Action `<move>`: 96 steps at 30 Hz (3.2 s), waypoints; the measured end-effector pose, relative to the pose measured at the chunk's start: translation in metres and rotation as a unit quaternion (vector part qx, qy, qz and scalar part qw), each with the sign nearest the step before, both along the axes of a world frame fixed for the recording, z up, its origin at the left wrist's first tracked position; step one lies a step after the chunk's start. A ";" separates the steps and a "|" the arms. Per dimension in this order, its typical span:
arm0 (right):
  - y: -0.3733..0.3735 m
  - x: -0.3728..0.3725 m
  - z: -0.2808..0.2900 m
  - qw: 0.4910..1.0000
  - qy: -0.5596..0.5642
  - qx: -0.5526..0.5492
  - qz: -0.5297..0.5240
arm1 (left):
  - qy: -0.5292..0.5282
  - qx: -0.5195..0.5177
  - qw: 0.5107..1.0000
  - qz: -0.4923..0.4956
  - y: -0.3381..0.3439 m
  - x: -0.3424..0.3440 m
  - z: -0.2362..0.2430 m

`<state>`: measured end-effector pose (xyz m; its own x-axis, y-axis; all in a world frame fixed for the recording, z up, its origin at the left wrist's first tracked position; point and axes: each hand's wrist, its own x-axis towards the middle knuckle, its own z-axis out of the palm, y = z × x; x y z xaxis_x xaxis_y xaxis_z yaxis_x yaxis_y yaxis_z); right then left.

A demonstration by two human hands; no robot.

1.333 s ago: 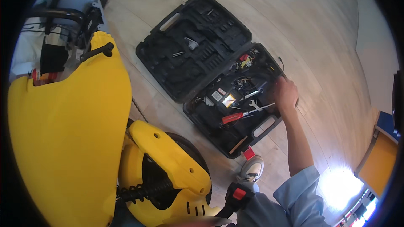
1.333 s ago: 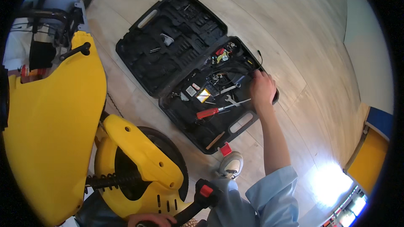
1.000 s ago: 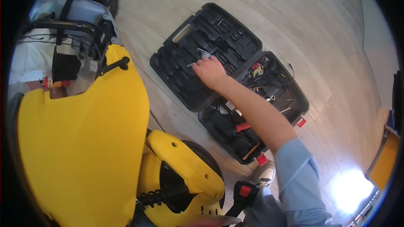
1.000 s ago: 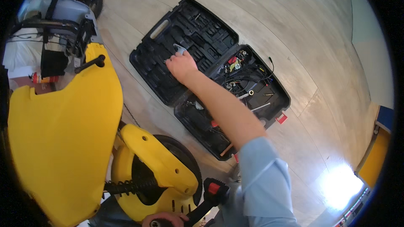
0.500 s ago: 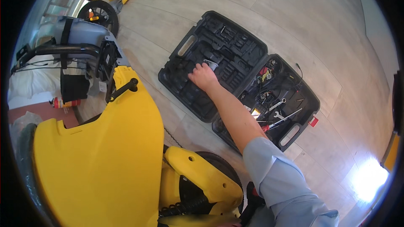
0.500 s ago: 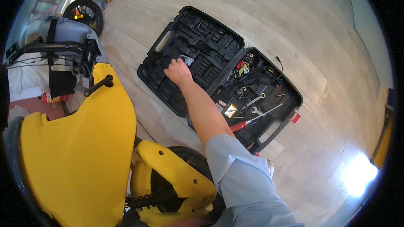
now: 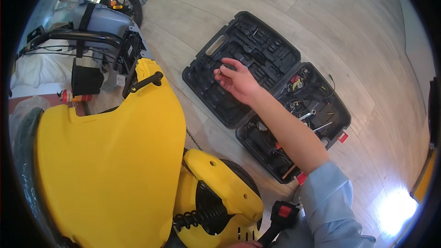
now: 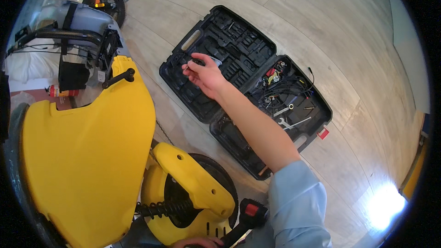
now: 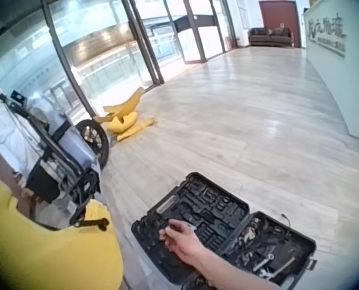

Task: Using a power drill to remove or secure plastic fairing parts on a yellow motorcycle.

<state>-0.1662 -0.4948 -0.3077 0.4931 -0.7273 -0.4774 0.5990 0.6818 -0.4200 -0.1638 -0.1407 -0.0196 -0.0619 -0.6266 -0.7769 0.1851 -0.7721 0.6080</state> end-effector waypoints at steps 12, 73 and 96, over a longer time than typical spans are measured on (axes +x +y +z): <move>0.070 -0.091 0.143 0.972 -0.230 0.050 0.030 | 0.001 0.053 0.998 0.030 -0.019 -0.009 0.023; 0.431 -0.189 0.386 0.747 0.580 -0.309 -0.098 | 0.268 -0.214 0.925 -0.164 0.060 0.013 0.028; 0.411 -0.149 0.327 0.391 0.660 -0.620 -0.167 | 0.409 -0.375 0.827 -0.094 0.006 0.014 0.081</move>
